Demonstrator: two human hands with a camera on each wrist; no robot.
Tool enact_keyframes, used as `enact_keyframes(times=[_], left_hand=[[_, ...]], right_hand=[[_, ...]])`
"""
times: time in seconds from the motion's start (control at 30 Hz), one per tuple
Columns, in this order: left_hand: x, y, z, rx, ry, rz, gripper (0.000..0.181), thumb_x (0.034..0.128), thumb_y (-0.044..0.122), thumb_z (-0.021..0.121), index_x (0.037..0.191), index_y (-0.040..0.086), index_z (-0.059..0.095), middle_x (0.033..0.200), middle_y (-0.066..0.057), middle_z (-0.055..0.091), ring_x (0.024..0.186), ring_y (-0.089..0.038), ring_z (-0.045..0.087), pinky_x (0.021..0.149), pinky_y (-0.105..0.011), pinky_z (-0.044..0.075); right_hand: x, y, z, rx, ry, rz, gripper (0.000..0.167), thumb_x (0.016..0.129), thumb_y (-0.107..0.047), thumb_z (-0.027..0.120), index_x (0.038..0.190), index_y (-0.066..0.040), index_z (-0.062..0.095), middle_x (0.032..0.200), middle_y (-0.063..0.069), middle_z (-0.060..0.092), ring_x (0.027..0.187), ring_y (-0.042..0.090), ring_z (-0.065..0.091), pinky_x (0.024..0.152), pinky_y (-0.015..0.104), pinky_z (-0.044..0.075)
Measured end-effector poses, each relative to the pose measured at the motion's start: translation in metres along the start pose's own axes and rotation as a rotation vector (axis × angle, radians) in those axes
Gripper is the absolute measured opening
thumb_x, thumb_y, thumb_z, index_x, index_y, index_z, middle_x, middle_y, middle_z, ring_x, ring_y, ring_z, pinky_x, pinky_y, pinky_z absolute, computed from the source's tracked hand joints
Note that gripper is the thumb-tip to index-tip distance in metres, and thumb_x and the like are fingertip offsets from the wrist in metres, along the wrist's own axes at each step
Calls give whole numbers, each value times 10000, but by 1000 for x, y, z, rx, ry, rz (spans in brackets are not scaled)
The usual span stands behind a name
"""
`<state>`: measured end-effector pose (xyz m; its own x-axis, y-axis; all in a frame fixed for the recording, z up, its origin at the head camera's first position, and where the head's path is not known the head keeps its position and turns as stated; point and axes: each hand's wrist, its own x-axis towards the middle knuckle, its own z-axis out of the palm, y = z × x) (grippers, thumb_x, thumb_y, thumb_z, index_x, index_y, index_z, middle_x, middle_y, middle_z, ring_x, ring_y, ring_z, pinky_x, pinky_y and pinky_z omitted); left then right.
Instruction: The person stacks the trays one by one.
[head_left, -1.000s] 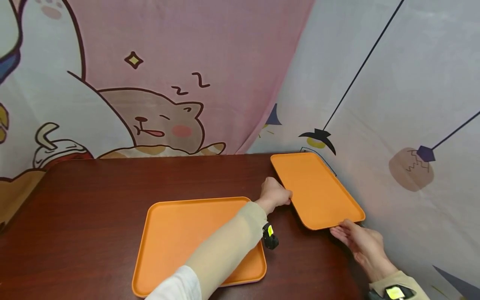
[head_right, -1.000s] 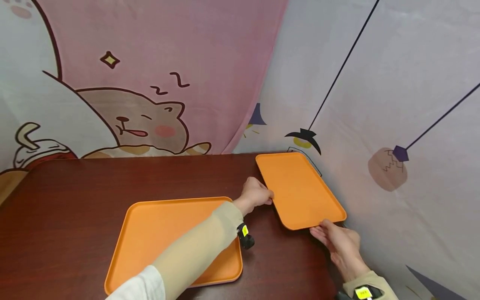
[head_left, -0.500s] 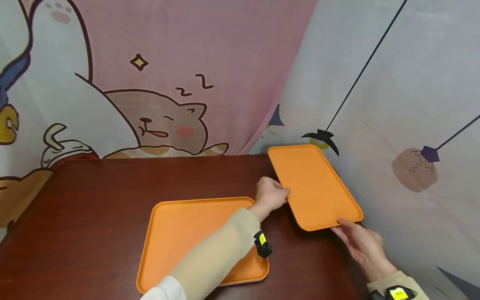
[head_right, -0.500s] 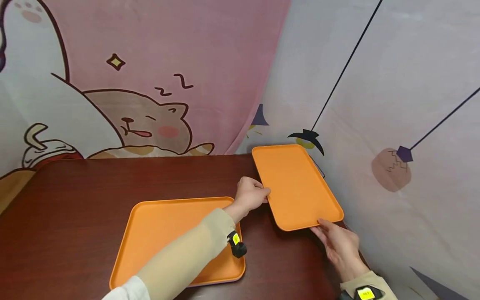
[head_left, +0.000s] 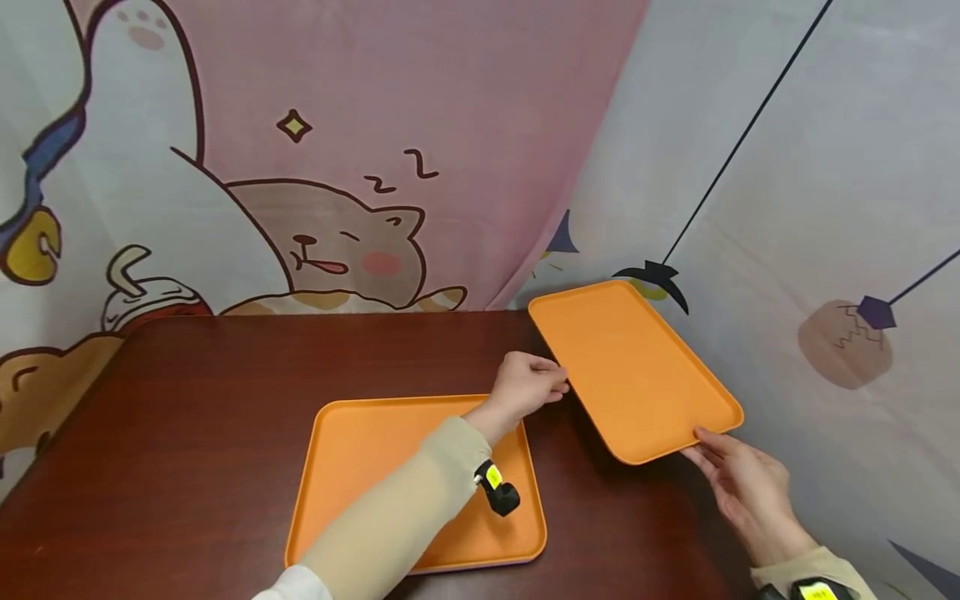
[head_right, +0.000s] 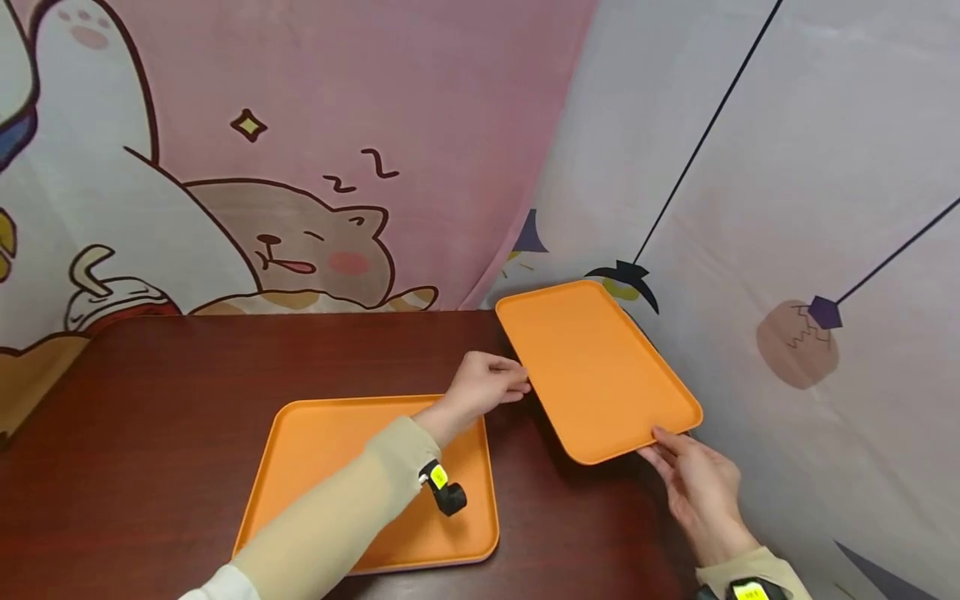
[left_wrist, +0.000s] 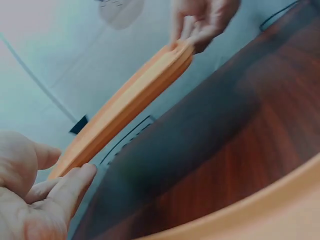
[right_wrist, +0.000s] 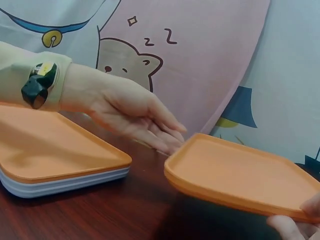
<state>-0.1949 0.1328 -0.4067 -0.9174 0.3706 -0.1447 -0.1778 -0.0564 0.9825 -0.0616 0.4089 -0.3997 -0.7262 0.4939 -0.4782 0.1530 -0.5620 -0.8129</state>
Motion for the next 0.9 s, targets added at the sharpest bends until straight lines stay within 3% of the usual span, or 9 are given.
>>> enact_keyframes(times=[0.07,0.13,0.3,0.47,0.63,0.9], left_hand=[[0,4,-12,-11,8,3,262,1022,96,721,1220,-74,701,1094,-131,743,974,-255,762,832,-318,635],[0,7,-24,-21,23,-3,290,1024,118,724,1243,-70,693,1146,-140,735,1004,-257,758,852,-328,632],[0,12,-54,-21,38,-25,398,1027,196,733,1313,-72,664,1239,-232,716,1060,-275,750,885,-349,625],[1,12,-80,-53,46,-41,466,1041,225,717,1352,-109,625,1269,-296,686,1103,-318,734,906,-359,618],[2,15,-101,-91,55,-44,497,1061,249,685,1380,-121,598,1235,-285,699,1147,-364,709,928,-379,611],[-2,18,-130,-72,4,-154,540,1074,363,652,1353,-97,606,1224,-219,683,1013,-290,710,922,-394,615]], right_hand=[[-1,0,-4,12,-54,-12,167,939,100,740,987,-59,722,981,29,740,941,167,748,831,378,638],[-2,0,-8,23,-121,-29,194,956,122,704,913,-57,765,977,47,753,928,179,753,811,377,643],[-5,0,-16,24,-274,-82,240,994,147,622,931,5,805,993,80,773,926,205,762,786,378,647],[-6,-3,-16,-6,-305,-76,247,1000,129,632,953,-31,814,1015,70,772,942,211,763,788,387,648],[-9,-6,-14,-61,-335,-66,238,1013,98,638,973,-45,825,1009,74,769,910,221,765,786,381,649],[-12,1,-12,-145,-493,-110,250,1049,84,578,1032,14,817,989,86,768,883,210,759,766,354,647]])
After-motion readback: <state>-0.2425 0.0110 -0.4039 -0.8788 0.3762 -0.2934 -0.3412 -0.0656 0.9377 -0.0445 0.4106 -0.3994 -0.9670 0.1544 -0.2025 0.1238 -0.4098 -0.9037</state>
